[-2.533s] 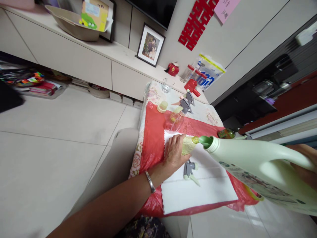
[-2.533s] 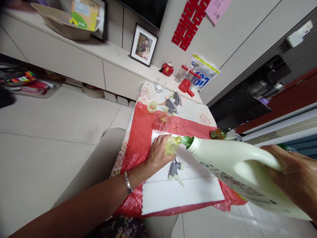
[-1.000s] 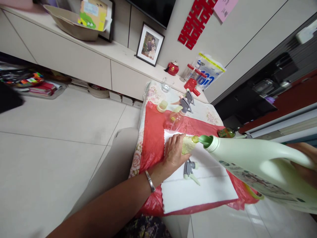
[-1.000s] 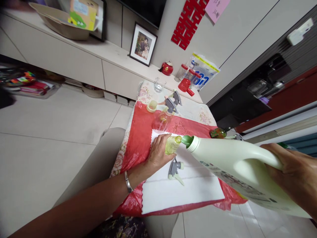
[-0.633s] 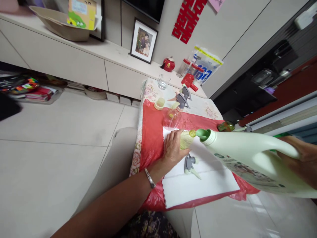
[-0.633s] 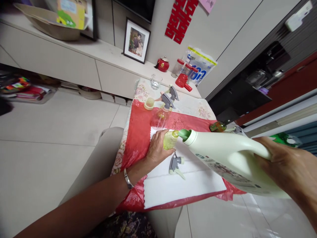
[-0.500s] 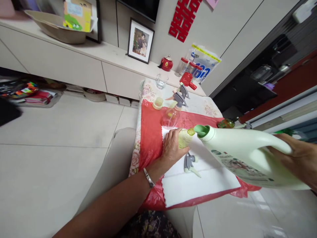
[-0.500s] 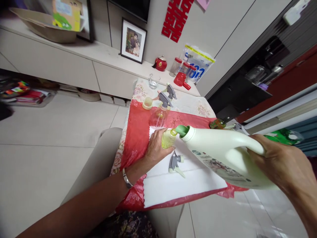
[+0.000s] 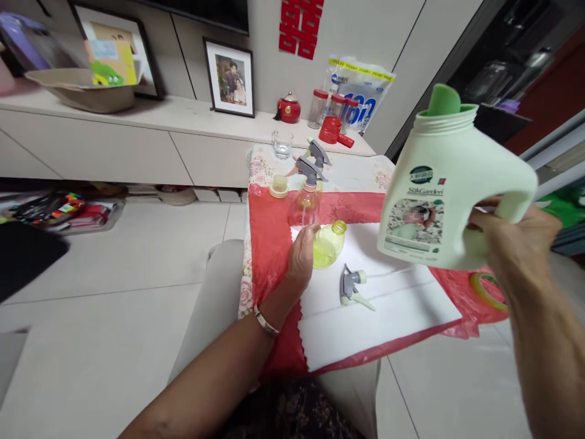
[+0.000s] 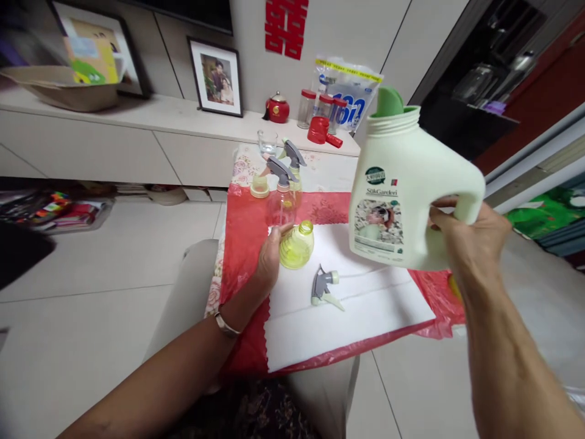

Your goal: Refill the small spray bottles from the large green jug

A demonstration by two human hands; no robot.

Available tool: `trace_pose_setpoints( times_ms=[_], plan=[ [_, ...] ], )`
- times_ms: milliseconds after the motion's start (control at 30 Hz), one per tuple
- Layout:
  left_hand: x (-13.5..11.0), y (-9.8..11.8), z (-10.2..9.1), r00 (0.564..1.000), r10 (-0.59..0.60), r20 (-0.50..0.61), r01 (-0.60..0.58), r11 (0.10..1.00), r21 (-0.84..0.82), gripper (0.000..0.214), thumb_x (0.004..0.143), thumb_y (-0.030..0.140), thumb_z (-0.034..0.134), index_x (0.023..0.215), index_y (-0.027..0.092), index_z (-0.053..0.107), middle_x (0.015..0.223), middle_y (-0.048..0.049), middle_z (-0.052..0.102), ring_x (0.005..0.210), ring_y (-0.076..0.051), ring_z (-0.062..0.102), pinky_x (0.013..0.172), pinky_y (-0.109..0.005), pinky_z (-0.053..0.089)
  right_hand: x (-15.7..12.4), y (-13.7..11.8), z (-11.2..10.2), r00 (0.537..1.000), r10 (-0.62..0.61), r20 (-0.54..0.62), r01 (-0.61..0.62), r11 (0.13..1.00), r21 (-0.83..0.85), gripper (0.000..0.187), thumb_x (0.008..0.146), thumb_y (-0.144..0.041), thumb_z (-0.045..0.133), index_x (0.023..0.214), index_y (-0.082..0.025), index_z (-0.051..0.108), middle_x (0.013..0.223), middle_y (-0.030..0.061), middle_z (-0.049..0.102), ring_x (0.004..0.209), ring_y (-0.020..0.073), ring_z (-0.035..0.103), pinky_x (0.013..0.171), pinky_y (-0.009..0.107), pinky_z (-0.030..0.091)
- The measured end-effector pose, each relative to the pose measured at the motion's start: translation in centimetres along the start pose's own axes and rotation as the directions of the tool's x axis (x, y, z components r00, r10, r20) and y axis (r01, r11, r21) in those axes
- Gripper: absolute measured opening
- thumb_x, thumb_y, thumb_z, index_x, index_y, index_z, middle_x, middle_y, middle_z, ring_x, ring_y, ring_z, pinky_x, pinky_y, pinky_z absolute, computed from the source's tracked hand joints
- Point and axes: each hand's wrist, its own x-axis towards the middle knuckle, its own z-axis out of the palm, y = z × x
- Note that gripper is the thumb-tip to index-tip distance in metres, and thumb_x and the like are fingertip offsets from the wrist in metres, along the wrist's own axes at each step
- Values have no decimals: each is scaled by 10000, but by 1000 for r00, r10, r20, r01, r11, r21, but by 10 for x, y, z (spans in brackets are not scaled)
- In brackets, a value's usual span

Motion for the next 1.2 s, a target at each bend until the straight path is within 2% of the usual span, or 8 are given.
trace_pose_setpoints(
  times_ms=[133,267,433,600,767,933,1067,1200],
  plan=[
    [6,-6,1,989,-144,16,144,967,-212,651,983,605,243,1201,135,637,1271,-156,691,1198,-246,654,1080,-434,488,-12,24,38,997,43,67,-54,984,170,247,601,-196,679,831,-118,725,832,69,670,662,136,577,599,269,466],
    [5,-3,-1,988,-150,24,152,959,-237,676,968,636,265,1205,119,631,1263,-163,688,1188,-252,655,1068,-424,492,-26,48,71,991,75,110,-102,958,269,279,585,-224,695,843,-116,698,817,56,656,688,137,586,613,254,488],
    [-3,6,-4,995,9,98,-8,1000,-5,530,950,571,407,1231,171,611,1306,-118,652,1263,-267,586,1108,-434,438,-42,66,99,987,95,131,-133,938,319,297,618,-290,688,868,-131,673,800,24,646,690,128,587,618,240,495],
    [-7,13,0,988,21,150,-49,983,180,606,749,401,727,1277,171,540,1299,-129,626,1244,-294,575,1097,-454,434,-54,81,110,979,117,167,-163,941,296,266,670,-283,715,872,-121,655,781,1,635,662,106,581,614,228,500],
    [-7,12,3,987,45,156,-80,970,229,757,646,306,822,1310,175,483,1336,-138,578,1271,-296,545,1113,-457,415,-57,95,104,961,147,233,-199,956,216,212,807,-263,719,928,-108,639,817,6,633,692,82,586,655,223,518],
    [-7,10,2,984,62,168,-105,959,262,787,615,268,850,1303,201,474,1326,-126,574,1273,-302,541,1109,-473,421,-57,101,86,935,137,327,-181,977,109,333,741,-321,735,1014,-137,683,881,30,677,736,127,619,677,264,529],
    [-7,12,3,988,67,141,-107,950,292,697,628,248,831,1244,215,505,1258,-100,609,1224,-291,572,1075,-467,452,-66,99,57,930,112,349,-110,994,-25,521,665,-354,748,1150,-175,681,1028,65,696,898,217,656,794,364,550],
    [-8,13,5,990,61,130,-99,948,303,662,633,231,819,1218,218,510,1225,-95,620,1199,-285,584,1056,-464,466,-97,90,21,963,21,267,21,988,-152,677,767,-438,697,1362,-148,551,1219,149,623,1051,274,629,829,431,547]
  ],
)
